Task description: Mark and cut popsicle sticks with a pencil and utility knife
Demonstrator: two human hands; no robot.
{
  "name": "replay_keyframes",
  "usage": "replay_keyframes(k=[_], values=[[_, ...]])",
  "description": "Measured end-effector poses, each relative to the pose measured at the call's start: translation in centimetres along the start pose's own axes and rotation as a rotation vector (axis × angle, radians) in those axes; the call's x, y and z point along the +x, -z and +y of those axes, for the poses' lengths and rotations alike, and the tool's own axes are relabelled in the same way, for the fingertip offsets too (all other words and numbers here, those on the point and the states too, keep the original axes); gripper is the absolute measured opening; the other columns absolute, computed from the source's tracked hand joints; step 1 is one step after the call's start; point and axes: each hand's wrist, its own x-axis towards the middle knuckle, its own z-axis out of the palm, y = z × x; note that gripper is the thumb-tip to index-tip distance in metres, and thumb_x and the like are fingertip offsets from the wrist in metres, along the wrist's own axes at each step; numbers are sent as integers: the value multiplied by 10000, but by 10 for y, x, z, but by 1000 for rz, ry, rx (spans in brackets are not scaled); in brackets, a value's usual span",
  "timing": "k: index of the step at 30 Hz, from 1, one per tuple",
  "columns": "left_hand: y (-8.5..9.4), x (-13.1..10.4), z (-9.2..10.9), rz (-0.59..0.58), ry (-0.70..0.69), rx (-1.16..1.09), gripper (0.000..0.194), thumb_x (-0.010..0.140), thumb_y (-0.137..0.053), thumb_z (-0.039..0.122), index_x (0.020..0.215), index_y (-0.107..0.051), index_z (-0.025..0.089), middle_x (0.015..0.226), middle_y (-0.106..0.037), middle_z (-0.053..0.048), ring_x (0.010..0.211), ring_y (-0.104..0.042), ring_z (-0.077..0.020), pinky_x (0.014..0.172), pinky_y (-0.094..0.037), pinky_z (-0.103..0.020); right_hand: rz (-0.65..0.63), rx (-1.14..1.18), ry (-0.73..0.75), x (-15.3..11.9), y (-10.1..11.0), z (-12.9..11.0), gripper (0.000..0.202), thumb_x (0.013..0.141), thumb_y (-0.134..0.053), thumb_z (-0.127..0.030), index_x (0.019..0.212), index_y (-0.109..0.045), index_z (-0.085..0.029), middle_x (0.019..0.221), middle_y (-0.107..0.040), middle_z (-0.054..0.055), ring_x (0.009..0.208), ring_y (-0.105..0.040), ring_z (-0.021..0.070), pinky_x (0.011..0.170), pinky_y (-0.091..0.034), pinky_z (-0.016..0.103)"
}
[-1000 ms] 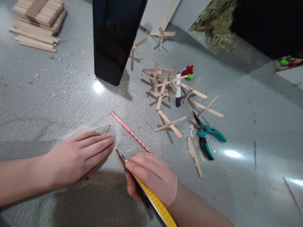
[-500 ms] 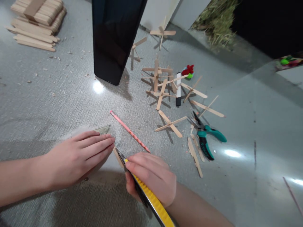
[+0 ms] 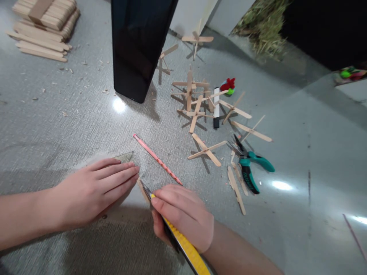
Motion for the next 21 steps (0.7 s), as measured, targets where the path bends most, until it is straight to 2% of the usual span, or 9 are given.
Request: replay_keyframes(k=[10,18,21], values=[[3,1,0,5,11,3,404,998,-403,144,1323,-628,60,1382,-660,-108,1266,-610,-258,1055,-457,-410,-10,15,-3,-1,-1,1,566,794,-599,-54,1331,-571,-233,866,-756,76,738,-758,228,667,-693,377],[2,0,0,9,10,17,408,1001,-393,149,1317,-635,63,1383,-661,-96,1268,-609,-256,1069,-428,-401,-13,2,-32,-4,-1,-3,427,865,-611,-97,1264,-578,-247,902,-760,53,768,-749,216,694,-667,363],[2,0,0,15,16,14,413,999,-387,150,1322,-631,68,1390,-657,-91,1281,-599,-254,1073,-415,-401,-59,25,-83,-4,0,-8,372,922,-595,-80,1263,-567,-225,896,-765,49,768,-733,201,721,-640,365]])
